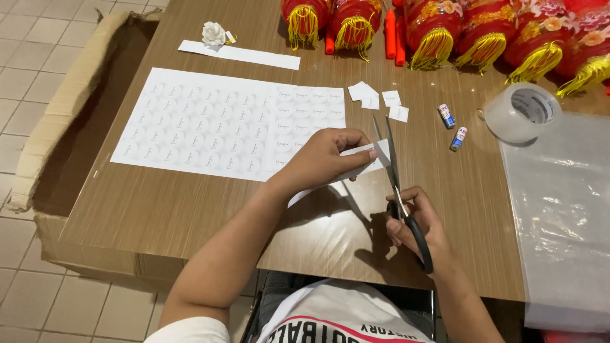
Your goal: The person cuts printed paper sheets into smaller rectangular pieces using scissors. They handle the paper, position it, and trim the edges while working at a table with red lanterns and other craft supplies nearby.
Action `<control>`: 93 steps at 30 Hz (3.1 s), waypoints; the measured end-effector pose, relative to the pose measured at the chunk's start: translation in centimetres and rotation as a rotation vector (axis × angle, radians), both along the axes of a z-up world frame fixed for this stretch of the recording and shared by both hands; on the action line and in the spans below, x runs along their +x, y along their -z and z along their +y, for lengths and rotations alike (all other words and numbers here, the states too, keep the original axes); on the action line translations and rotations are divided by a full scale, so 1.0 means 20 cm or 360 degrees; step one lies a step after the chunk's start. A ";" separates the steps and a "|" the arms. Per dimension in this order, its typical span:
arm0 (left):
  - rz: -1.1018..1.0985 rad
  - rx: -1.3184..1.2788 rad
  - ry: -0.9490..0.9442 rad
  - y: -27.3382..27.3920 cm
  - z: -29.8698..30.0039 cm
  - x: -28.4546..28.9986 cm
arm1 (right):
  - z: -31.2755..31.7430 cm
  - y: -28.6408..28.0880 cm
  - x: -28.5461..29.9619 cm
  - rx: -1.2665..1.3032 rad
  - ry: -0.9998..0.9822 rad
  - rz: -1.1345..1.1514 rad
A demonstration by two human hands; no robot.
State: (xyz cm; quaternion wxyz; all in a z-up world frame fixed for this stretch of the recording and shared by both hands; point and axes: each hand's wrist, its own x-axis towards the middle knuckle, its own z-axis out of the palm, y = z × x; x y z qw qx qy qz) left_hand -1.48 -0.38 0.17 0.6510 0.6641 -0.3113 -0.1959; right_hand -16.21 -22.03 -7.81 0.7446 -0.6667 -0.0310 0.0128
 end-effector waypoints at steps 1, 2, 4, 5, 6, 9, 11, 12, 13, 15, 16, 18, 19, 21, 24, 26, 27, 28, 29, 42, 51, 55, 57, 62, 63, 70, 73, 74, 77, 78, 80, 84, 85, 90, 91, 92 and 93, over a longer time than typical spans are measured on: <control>-0.0009 0.0010 0.0008 0.02 -0.01 0.01 | 0.01 0.00 0.00 0.0002 0.0009 -0.0007; -0.0019 0.0020 0.0016 0.04 -0.01 0.02 | 0.01 0.00 -0.01 0.0004 0.0017 -0.0014; -0.0018 0.0022 0.0022 0.03 -0.01 0.00 | 0.01 0.01 -0.01 0.0006 0.0037 -0.0012; -0.0017 0.0024 0.0028 0.03 -0.01 0.00 | 0.01 0.01 -0.02 0.0008 0.0056 -0.0009; -0.0016 0.0024 0.0028 0.03 -0.01 0.00 | 0.01 0.01 -0.02 0.0008 0.0057 -0.0009; -0.0008 0.0041 0.0027 0.03 -0.01 0.00 | 0.01 0.00 -0.01 -0.0013 0.0048 -0.0017; 0.0011 0.0023 0.0045 0.02 -0.01 0.00 | 0.02 -0.02 -0.02 -0.0048 0.0057 -0.0017; 0.0012 0.0023 0.0046 0.01 -0.01 -0.01 | 0.02 -0.02 -0.02 -0.0047 0.0057 -0.0016; 0.0007 0.0021 0.0042 0.00 -0.01 -0.01 | 0.02 -0.02 -0.02 -0.0053 0.0062 -0.0017; 0.0004 0.0019 0.0040 0.00 -0.01 -0.01 | 0.02 -0.01 -0.01 -0.0058 0.0069 -0.0018; 0.0012 0.0017 0.0041 0.01 -0.01 -0.01 | 0.01 -0.01 -0.01 -0.0072 0.0069 -0.0024; 0.0015 0.0014 0.0042 0.03 -0.02 0.00 | 0.01 0.00 -0.01 -0.0086 0.0069 -0.0035; 0.0011 0.0017 0.0042 0.05 -0.02 0.01 | 0.01 0.00 -0.01 -0.0096 0.0075 -0.0044; 0.0007 0.0019 0.0043 0.07 -0.02 0.02 | 0.01 0.01 -0.01 -0.0106 0.0081 -0.0054; 0.0015 0.0025 0.0042 0.09 -0.03 0.02 | 0.01 0.03 -0.01 -0.0080 0.0151 -0.0038; 0.0019 0.0025 0.0049 0.11 -0.02 0.03 | 0.02 0.04 0.00 -0.0057 0.0199 -0.0016; 0.0021 0.0025 0.0050 0.11 -0.03 0.03 | 0.02 0.04 -0.01 -0.0056 0.0201 -0.0014; 0.0015 0.0027 0.0046 0.11 -0.03 0.03 | 0.02 0.04 -0.01 -0.0049 0.0218 -0.0003; 0.0007 0.0029 0.0040 0.12 -0.03 0.04 | 0.02 0.04 -0.01 -0.0043 0.0234 0.0005; 0.0008 0.0070 0.0029 0.11 -0.03 0.06 | 0.01 0.13 0.02 -0.0112 0.0381 0.0116; -0.0114 0.0108 -0.0215 0.13 -0.01 0.13 | -0.03 -0.03 0.07 -0.0151 0.0724 0.0064; -0.0228 0.0513 0.0025 0.02 -0.02 0.03 | -0.08 -0.07 0.09 -0.0119 0.0747 -0.0037; -0.0275 0.0675 0.0175 0.06 -0.05 0.02 | -0.09 -0.09 0.11 -0.0114 0.0743 -0.0050; -0.1073 0.1069 -0.0213 0.25 -0.14 0.10 | -0.09 -0.09 0.13 -0.0220 0.0869 -0.0038; -0.1074 0.1071 -0.0215 0.28 -0.17 0.11 | -0.10 -0.08 0.12 -0.0218 0.0867 -0.0039; -0.1351 0.1154 -0.0388 0.46 -0.40 0.27 | -0.12 -0.04 0.10 -0.0292 0.0934 -0.0034; -0.1337 0.1217 -0.0410 0.50 -0.44 0.29 | -0.13 -0.04 0.10 -0.0288 0.0915 -0.0072; -0.1316 0.1238 -0.0416 0.52 -0.44 0.29 | -0.13 -0.04 0.10 -0.0269 0.0911 -0.0082; -0.1285 0.1221 -0.0449 0.55 -0.46 0.30 | -0.13 -0.05 0.09 -0.0268 0.0884 -0.0090; -0.1277 0.1232 -0.0451 0.57 -0.47 0.30 | -0.12 -0.06 0.08 -0.0262 0.0875 -0.0081; -0.1243 0.1159 -0.0493 0.59 -0.48 0.32 | -0.11 -0.08 0.07 -0.0267 0.0867 -0.0117; -0.1227 0.1144 -0.0482 0.57 -0.46 0.34 | -0.12 -0.05 0.06 -0.0308 0.0866 -0.0121; -0.1275 0.1129 -0.0522 0.56 -0.46 0.37 | -0.12 -0.05 0.06 -0.0310 0.0868 -0.0131; -0.1282 0.1050 -0.0727 0.35 -0.24 0.60 | -0.09 -0.11 0.05 -0.0335 0.0888 -0.0095; -0.1161 0.1012 -0.0943 0.30 -0.16 0.65 | -0.09 -0.13 0.04 -0.0268 0.0897 0.0035; -0.1036 0.0971 -0.1156 0.24 -0.08 0.71 | -0.08 -0.15 0.04 -0.0200 0.0905 0.0165; -0.1034 0.0975 -0.1162 0.27 0.01 0.81 | -0.09 -0.14 0.04 -0.0199 0.0898 0.0165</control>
